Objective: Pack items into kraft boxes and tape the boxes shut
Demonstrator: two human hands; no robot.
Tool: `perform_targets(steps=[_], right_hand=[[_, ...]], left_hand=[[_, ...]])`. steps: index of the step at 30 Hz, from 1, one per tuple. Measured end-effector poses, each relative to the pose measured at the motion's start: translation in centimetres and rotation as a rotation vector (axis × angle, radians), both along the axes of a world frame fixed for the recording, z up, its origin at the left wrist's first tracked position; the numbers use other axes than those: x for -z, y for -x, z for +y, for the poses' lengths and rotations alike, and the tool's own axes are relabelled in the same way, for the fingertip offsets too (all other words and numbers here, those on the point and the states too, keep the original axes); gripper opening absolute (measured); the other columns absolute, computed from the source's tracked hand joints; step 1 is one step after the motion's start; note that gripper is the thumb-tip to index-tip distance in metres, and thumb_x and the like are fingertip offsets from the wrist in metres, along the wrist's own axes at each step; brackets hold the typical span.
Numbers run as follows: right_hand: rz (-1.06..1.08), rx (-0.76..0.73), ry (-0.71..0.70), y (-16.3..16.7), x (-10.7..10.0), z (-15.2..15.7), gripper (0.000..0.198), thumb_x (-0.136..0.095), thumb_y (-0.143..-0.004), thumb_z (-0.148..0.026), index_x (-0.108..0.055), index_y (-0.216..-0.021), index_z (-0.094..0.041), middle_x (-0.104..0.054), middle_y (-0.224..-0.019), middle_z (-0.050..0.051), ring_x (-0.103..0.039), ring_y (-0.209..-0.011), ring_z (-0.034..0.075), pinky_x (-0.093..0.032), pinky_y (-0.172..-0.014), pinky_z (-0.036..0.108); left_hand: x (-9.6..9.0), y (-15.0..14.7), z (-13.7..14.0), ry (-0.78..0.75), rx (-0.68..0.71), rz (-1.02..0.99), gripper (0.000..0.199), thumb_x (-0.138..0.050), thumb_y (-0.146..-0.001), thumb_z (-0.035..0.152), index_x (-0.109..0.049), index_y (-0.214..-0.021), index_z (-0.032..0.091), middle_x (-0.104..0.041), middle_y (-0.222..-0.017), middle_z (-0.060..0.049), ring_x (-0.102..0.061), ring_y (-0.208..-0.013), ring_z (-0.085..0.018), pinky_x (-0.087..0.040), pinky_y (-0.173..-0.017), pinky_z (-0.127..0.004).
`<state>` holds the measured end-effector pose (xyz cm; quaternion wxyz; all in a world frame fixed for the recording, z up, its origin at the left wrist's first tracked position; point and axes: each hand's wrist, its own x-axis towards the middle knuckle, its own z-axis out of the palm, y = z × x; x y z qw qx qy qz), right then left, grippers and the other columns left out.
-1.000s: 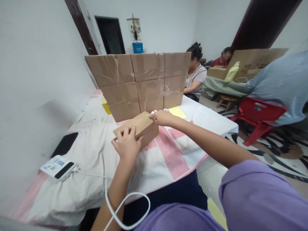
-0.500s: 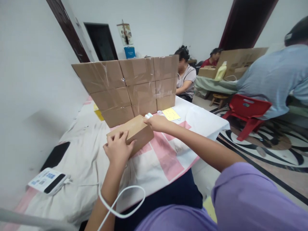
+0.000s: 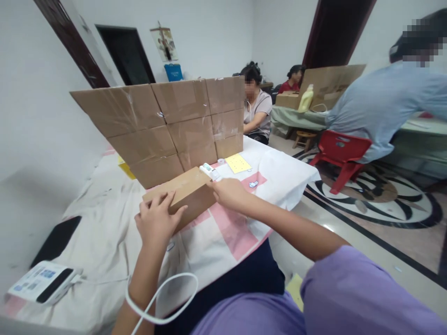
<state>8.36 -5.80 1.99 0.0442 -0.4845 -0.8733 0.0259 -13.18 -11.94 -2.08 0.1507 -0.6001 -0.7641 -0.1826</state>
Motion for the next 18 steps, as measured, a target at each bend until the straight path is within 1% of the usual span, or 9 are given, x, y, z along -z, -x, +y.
perform_targets(steps=[1, 3, 5, 7, 9, 10, 12, 14, 18], right_hand=[[-0.002, -0.006, 0.058, -1.3, 1.5, -1.4, 0.039, -0.046, -0.095, -0.022, -0.072, -0.125, -0.022, -0.075, -0.107, 0.016, -0.071, -0.099, 0.031, -0.048, -0.076, 0.033], [0.027, -0.017, 0.155, -4.1, 4.7, -3.2, 0.039, -0.049, -0.096, -0.028, -0.071, -0.129, -0.027, -0.076, -0.11, 0.014, -0.071, -0.101, 0.031, -0.049, -0.077, 0.033], [0.078, 0.129, 0.204, -7.3, 7.3, -3.2, 0.043, -0.05, -0.096, -0.029, -0.068, -0.135, -0.029, -0.075, -0.116, 0.012, -0.07, -0.107, 0.03, -0.049, -0.08, 0.033], [0.18, 0.325, 0.187, -10.7, 8.8, -1.4, 0.042, -0.049, -0.097, -0.029, -0.068, -0.135, -0.027, -0.073, -0.124, 0.011, -0.067, -0.115, 0.028, -0.048, -0.085, 0.031], [0.264, 0.509, 0.134, -13.7, 9.2, 1.4, 0.041, -0.048, -0.099, -0.03, -0.067, -0.135, -0.024, -0.073, -0.123, 0.011, -0.067, -0.112, 0.026, -0.047, -0.087, 0.03], [0.281, 0.551, 0.115, -15.0, 9.1, 2.8, 0.041, -0.048, -0.1, -0.031, -0.067, -0.135, -0.023, -0.074, -0.121, 0.01, -0.068, -0.109, 0.025, -0.047, -0.087, 0.03], [0.271, 0.532, 0.108, -16.7, 8.7, 5.2, 0.04, -0.047, -0.101, -0.031, -0.067, -0.135, -0.022, -0.074, -0.119, 0.011, -0.067, -0.106, 0.024, -0.046, -0.086, 0.029], [0.239, 0.445, 0.122, -17.4, 8.4, 6.8, 0.04, -0.049, -0.101, -0.031, -0.067, -0.136, -0.021, -0.073, -0.122, 0.011, -0.065, -0.109, 0.024, -0.045, -0.087, 0.029], [0.165, 0.238, 0.18, -16.6, 8.3, 8.1, 0.039, -0.056, -0.096, -0.025, -0.07, -0.133, -0.026, -0.072, -0.125, 0.007, -0.063, -0.114, 0.024, -0.043, -0.089, 0.028]], left_hand=[[0.0, 0.0, 0.0, -0.008, -0.009, 0.001, 0.056, -0.055, -0.09, 0.058, -0.061, -0.138, 0.029, -0.062, -0.141, -0.004, -0.047, -0.12, -0.039, -0.047, -0.089, -0.054], [0.0, -0.1, 0.1, -0.029, -0.023, 0.003, 0.055, -0.054, -0.09, 0.057, -0.062, -0.137, 0.028, -0.063, -0.14, -0.005, -0.046, -0.122, -0.04, -0.046, -0.088, -0.054], [0.1, -0.3, 0.1, -0.042, -0.022, 0.009, 0.054, -0.054, -0.091, 0.056, -0.062, -0.136, 0.028, -0.063, -0.139, -0.006, -0.047, -0.122, -0.04, -0.046, -0.087, -0.054], [0.2, -0.5, 0.1, -0.048, -0.019, 0.022, 0.054, -0.054, -0.091, 0.055, -0.061, -0.137, 0.028, -0.063, -0.139, -0.006, -0.047, -0.122, -0.04, -0.045, -0.087, -0.053], [0.3, -0.6, 0.0, -0.055, -0.026, 0.04, 0.054, -0.054, -0.091, 0.055, -0.06, -0.138, 0.027, -0.063, -0.139, -0.006, -0.048, -0.122, -0.039, -0.045, -0.086, -0.051], [0.4, -0.7, 0.0, -0.059, -0.029, 0.051, 0.055, -0.054, -0.091, 0.055, -0.06, -0.138, 0.027, -0.063, -0.138, -0.006, -0.049, -0.121, -0.039, -0.044, -0.086, -0.051], [0.5, -0.8, 0.0, -0.065, -0.031, 0.073, 0.055, -0.054, -0.091, 0.055, -0.06, -0.139, 0.027, -0.064, -0.138, -0.005, -0.049, -0.12, -0.039, -0.044, -0.084, -0.05], [0.5, -0.8, 0.0, -0.065, -0.033, 0.093, 0.054, -0.052, -0.092, 0.055, -0.06, -0.138, 0.027, -0.065, -0.137, -0.005, -0.049, -0.119, -0.038, -0.044, -0.083, -0.05], [0.7, -0.4, -0.1, -0.07, -0.041, 0.121, 0.053, -0.052, -0.093, 0.056, -0.062, -0.135, 0.027, -0.064, -0.137, -0.004, -0.048, -0.121, -0.038, -0.045, -0.083, -0.051]])
